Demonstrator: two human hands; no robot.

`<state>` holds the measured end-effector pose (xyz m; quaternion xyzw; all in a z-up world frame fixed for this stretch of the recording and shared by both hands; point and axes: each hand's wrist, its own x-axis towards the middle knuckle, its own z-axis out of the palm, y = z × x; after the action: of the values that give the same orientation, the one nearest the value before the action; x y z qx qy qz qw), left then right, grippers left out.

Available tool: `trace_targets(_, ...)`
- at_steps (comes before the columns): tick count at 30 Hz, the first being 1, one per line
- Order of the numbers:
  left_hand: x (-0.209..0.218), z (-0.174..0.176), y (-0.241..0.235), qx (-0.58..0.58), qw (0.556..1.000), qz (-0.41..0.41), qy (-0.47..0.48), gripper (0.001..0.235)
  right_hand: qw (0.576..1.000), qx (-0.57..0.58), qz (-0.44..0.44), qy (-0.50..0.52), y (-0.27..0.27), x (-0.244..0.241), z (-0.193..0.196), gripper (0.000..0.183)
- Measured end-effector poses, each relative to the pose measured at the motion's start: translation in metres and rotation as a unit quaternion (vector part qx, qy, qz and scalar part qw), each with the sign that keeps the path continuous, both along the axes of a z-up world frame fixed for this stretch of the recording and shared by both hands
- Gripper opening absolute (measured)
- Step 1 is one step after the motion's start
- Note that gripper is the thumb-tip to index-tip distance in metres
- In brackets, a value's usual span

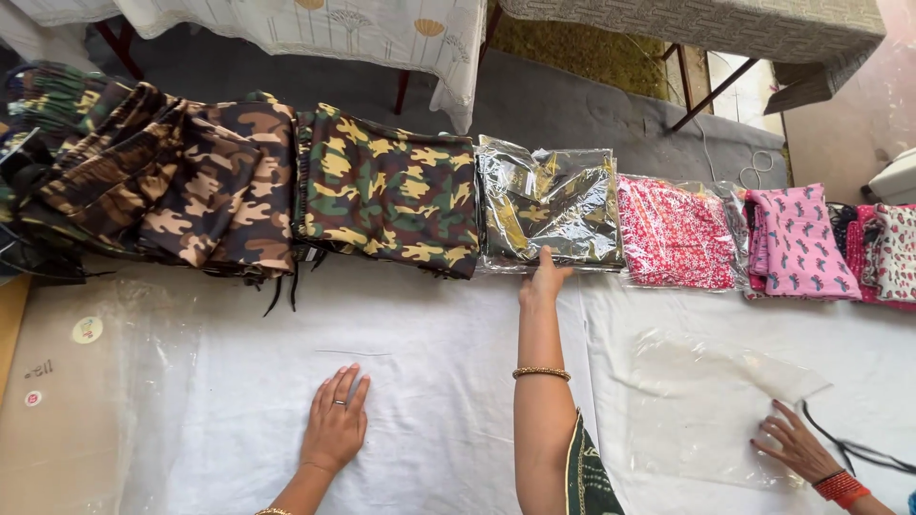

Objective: The person folds camouflage-patterned shorts on a white surface, places them into clear plastic bags, and seals the bags. They repeat this process for multiple pairs of shorts, stacking the packaged items on the table.

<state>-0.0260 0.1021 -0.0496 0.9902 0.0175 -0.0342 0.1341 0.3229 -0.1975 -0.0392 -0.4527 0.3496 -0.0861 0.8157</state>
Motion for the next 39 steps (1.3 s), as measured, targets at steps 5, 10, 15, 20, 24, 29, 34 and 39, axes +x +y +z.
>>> trace_targets(5,0.004,0.008,0.0,-0.005,1.0,0.003,0.023,0.059,0.991,-0.122,0.037,0.044,-0.012,-0.022,-0.055,0.077)
trace_targets(10,0.012,0.006,0.0,0.012,1.0,-0.008,0.017,0.06,0.718,-0.632,0.27,-0.113,0.037,-0.187,-0.03,0.057)
trace_targets(15,0.009,0.02,0.005,0.008,0.999,-0.021,-0.028,0.067,0.393,-0.705,0.553,-0.209,0.073,-0.332,0.004,0.057)
trace_targets(20,0.002,0.012,0.062,0.027,0.996,0.065,0.05,0.064,0.288,-0.754,0.495,-0.321,0.088,-0.392,0.001,0.059)
trace_targets(24,-0.039,0.028,0.182,0.07,0.936,0.342,-0.046,0.073,0.274,-0.766,0.475,-0.337,0.088,-0.39,0.001,0.059)
trace_targets(29,-0.095,-0.064,0.291,0.046,0.89,0.454,-0.009,0.074,0.26,-0.784,0.457,-0.331,0.093,-0.392,0.004,0.06)
trace_targets(34,-0.101,0.004,0.305,0.023,0.9,0.435,-0.017,0.013,0.293,-0.766,0.531,-0.213,0.113,-0.405,0.022,0.059)
trace_targets(39,-0.085,0.025,0.271,-0.09,0.908,0.379,-0.155,0.011,0.399,-0.718,0.565,-0.076,0.152,-0.399,0.027,0.055)
